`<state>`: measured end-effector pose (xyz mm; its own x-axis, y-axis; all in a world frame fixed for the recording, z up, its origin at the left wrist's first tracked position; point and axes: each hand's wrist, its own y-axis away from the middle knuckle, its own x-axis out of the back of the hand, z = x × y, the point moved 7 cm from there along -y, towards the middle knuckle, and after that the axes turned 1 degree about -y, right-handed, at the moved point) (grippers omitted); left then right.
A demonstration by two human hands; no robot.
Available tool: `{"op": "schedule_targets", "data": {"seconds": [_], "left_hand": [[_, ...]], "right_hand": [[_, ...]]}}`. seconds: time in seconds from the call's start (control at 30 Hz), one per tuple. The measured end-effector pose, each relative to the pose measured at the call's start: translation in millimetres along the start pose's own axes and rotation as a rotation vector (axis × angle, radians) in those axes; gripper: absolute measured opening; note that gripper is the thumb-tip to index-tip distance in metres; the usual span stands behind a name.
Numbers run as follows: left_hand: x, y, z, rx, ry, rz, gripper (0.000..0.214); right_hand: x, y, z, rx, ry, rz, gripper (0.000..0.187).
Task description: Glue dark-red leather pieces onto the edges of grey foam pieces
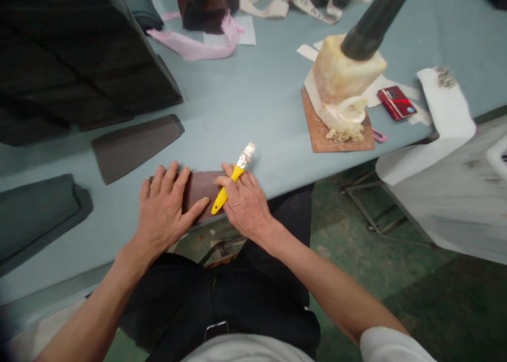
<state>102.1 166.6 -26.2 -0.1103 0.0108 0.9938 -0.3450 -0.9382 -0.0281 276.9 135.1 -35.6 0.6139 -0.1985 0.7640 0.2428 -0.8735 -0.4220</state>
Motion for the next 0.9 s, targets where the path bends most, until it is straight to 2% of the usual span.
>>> {"op": "schedule_targets", "data": {"seconds": [0.13, 0.37, 0.57, 0.7, 0.8, 0.9], "left_hand": [[0.9, 6, -6, 0.022, 0.024, -0.005, 0.087], [1.7, 7, -4, 0.020, 0.055, 0.013, 0.081], [0.9, 9, 1, -0.075, 0.079, 0.036, 0.070], [0.7, 9, 6, -0.188, 0.112, 0.019, 0.059], [-1.9, 8, 9, -0.269, 0.147, -0.037, 0.056], [-2.6, 6, 9, -0.279, 0.170, -0.059, 0.056]], "right_hand": [[1, 1, 2, -0.010, -0.002, -0.016, 0.034], [-2, 2, 9, 0.006, -0.002, -0.042, 0.035], [3, 1, 18, 0.038, -0.017, -0.066, 0.035], [15, 4, 35, -0.014, -0.006, -0.043, 0.039], [30, 12, 49, -0.073, -0.001, 0.017, 0.032], [44, 23, 56, -0.144, -0.015, 0.098, 0.024]]}}
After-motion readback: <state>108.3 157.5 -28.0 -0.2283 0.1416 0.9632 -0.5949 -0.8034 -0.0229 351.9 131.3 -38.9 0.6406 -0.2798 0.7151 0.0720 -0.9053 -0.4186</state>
